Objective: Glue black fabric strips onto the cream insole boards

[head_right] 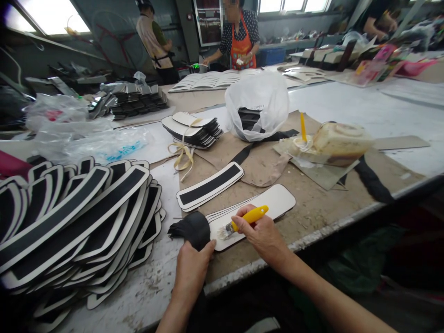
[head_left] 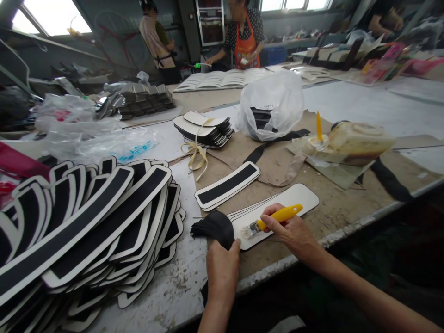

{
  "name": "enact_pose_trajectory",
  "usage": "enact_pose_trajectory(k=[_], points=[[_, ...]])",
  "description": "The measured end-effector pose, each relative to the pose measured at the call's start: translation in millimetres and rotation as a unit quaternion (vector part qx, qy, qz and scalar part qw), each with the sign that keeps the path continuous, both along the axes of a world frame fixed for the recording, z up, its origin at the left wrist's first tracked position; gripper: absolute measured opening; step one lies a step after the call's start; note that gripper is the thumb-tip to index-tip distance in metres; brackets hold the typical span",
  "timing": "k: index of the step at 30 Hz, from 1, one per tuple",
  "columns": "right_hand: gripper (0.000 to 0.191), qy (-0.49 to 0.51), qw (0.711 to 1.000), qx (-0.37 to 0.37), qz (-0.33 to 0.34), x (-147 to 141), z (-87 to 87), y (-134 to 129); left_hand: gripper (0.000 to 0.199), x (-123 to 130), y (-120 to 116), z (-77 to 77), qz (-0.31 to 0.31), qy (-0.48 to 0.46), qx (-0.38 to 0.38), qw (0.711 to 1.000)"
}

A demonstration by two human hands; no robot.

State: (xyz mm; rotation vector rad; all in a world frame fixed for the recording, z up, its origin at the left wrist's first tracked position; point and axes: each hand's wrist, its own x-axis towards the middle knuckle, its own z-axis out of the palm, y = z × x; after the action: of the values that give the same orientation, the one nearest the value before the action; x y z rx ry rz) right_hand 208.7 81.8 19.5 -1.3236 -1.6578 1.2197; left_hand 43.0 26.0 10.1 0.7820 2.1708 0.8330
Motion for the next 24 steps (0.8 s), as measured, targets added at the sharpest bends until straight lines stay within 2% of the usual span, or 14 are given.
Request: enact_pose_trajectory(k=[3, 8, 15, 24], points=[[0.026, -0.045, 0.996, 0.076, -0.014, 6, -1.4, 1, 0.023, 2, -1, -4.5, 0.016, -0.005, 0.019, 1.000], [0.018, -0.127, 0.969, 0.200, -0.066, 32, -1.7, 8, 0.023, 5, -3, -6.8, 0.030, -0.004, 0.028, 0.999], [0.014, -0.220, 0.927, 0.279, -0.121, 73, 1.8, 16, 0.025, 4, -5, -11.8, 0.032, 0.007, 0.031, 0.999], [0.015, -0.330, 0.869, 0.349, -0.117, 99, 12.1, 19, 0.029, -2, -4, -14.8, 0.003, 0.001, -0.011, 1.000]])
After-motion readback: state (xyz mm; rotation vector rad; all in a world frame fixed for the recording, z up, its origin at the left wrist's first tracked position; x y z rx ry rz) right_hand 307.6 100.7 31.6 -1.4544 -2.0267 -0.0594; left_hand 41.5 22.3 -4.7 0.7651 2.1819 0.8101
